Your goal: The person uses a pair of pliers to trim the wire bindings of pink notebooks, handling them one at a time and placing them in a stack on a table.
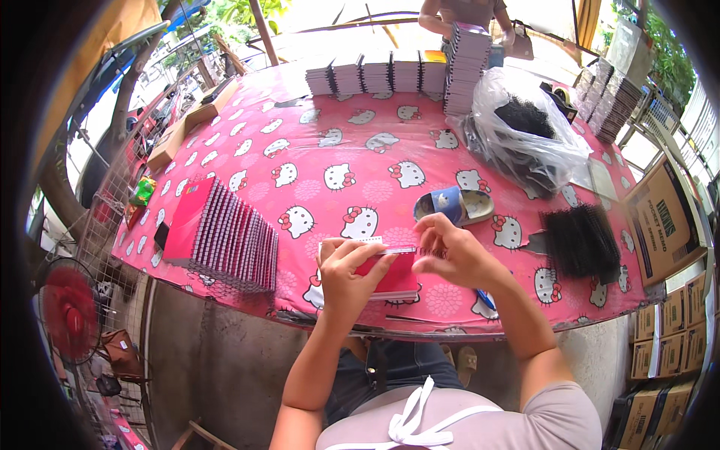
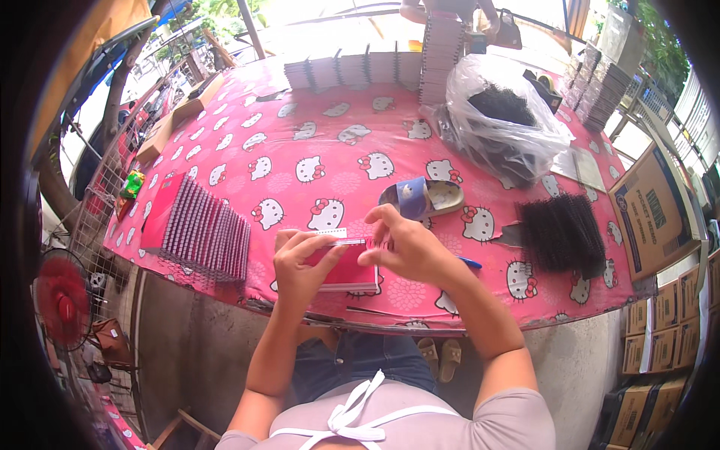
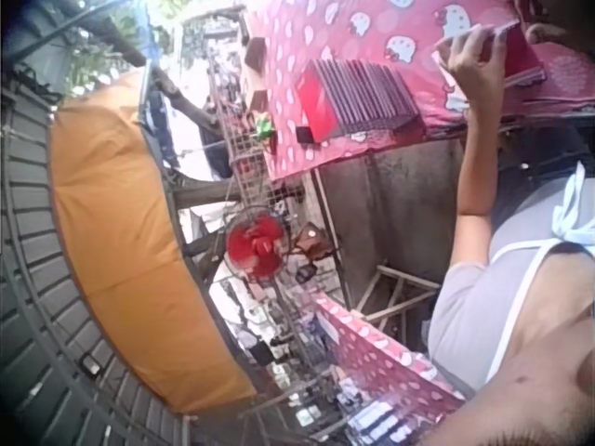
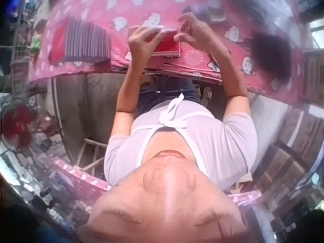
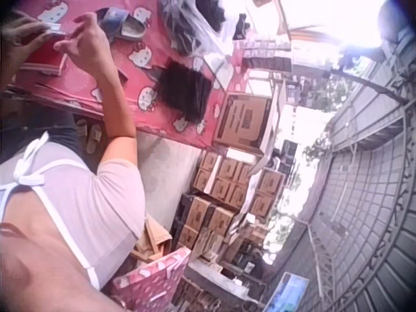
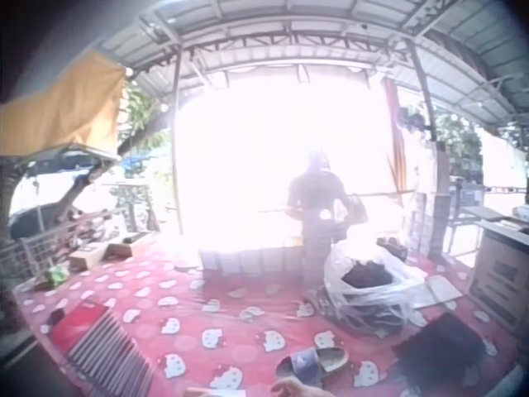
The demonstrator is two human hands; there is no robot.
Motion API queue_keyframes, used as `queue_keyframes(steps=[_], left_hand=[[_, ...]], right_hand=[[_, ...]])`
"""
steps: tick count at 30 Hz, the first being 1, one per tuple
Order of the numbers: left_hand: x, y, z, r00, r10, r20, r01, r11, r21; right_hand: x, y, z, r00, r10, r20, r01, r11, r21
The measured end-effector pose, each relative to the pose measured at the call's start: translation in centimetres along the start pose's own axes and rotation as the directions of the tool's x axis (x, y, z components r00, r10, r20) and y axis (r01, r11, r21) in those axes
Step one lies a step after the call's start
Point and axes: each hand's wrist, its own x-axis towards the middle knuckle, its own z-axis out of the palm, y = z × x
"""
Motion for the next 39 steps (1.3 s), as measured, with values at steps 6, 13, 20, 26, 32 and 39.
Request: queue_keyframes(steps=[6, 13, 20, 26, 32, 39], left_hand=[[-0.2, 0.0, -0.3, 1.000, 0.008, 0.020, -0.008, 1.000, -0.002], [-0.1, 0.3, -0.5, 0.999, 0.029, 0.014, -0.028, 1.000, -0.012], [-0.2, 0.0, -0.8, 0.999, 0.024, 0.043, -0.023, 1.000, -0.008], [-0.4, -0.6, -0.7, 0.997, 0.032, 0.071, -0.025, 0.995, -0.101], [0.3, -0.5, -0.6, 0.999, 0.050, 0.020, -0.047, 0.994, -0.100], [-0.1, -1.2, -0.6, 0.984, 0.002, 0.178, 0.035, 0.978, -0.205]], right_hand=[[-0.1, -0.7, 1.8, 0.937, -0.317, -0.144, 0.219, 0.857, -0.467], [0.1, -1.6, 2.6, 0.905, -0.343, -0.253, 0.170, 0.835, -0.524], [0.3, -0.8, 2.6, 0.948, -0.302, -0.101, 0.205, 0.822, -0.532], [2.2, 9.4, -8.3, 0.990, -0.017, -0.141, -0.094, 0.665, -0.741], [3.2, 11.2, -7.0, 0.911, 0.059, -0.408, -0.324, 0.715, -0.620], [2.7, 5.2, -5.2, 0.993, -0.094, 0.072, 0.097, 0.994, -0.042]])
